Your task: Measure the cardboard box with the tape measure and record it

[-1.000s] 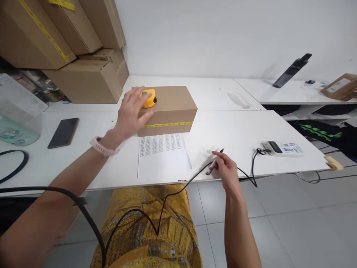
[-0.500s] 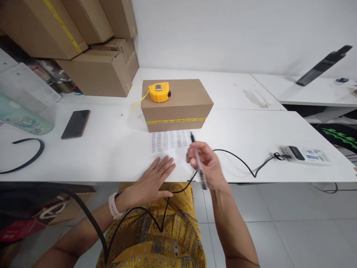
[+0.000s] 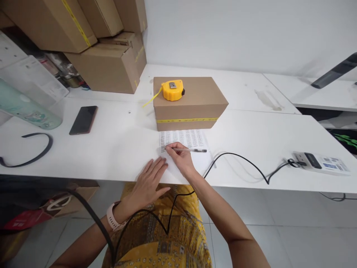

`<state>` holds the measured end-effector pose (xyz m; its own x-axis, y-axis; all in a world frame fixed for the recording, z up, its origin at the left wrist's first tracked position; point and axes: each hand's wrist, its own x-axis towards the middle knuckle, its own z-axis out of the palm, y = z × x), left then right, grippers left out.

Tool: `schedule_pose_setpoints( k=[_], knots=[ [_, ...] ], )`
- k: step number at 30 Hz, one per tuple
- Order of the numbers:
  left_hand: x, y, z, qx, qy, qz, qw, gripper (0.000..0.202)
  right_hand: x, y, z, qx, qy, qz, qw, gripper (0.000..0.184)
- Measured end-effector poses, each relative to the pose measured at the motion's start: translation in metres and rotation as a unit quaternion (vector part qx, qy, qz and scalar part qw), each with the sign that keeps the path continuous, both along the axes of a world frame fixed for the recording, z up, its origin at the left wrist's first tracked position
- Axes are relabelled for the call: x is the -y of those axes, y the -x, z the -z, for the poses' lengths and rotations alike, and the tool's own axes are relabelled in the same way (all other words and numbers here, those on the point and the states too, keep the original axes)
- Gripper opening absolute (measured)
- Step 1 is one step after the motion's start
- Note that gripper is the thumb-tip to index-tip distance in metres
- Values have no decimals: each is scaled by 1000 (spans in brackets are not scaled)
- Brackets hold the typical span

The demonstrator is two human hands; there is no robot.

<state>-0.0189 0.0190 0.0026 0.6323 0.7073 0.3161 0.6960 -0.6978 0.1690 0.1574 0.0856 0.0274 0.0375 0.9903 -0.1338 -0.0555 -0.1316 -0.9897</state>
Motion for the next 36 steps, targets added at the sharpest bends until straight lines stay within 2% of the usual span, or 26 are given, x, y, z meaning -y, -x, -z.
schedule_pose_setpoints(
  k=[3,7,12,20,36],
  knots=[
    [0,-1,1,-24,-8,-8,1000,65,-1,5,-1,55,-25,-2,998,30],
    [0,-8,1,-32,-3,-29,999,59,-4,11,2,77,-59,-32,995,24],
    [2,-9,0,-41,5,-43,998,58,-2,15,8,148,-101,-8,984,24],
    [1,-9,2,-62,-26,-47,997,42,2,15,8,185,-106,-13,977,20],
    [0,-9,2,-43,-42,-46,997,39,3,14,8,225,-108,-28,968,19]
  ],
)
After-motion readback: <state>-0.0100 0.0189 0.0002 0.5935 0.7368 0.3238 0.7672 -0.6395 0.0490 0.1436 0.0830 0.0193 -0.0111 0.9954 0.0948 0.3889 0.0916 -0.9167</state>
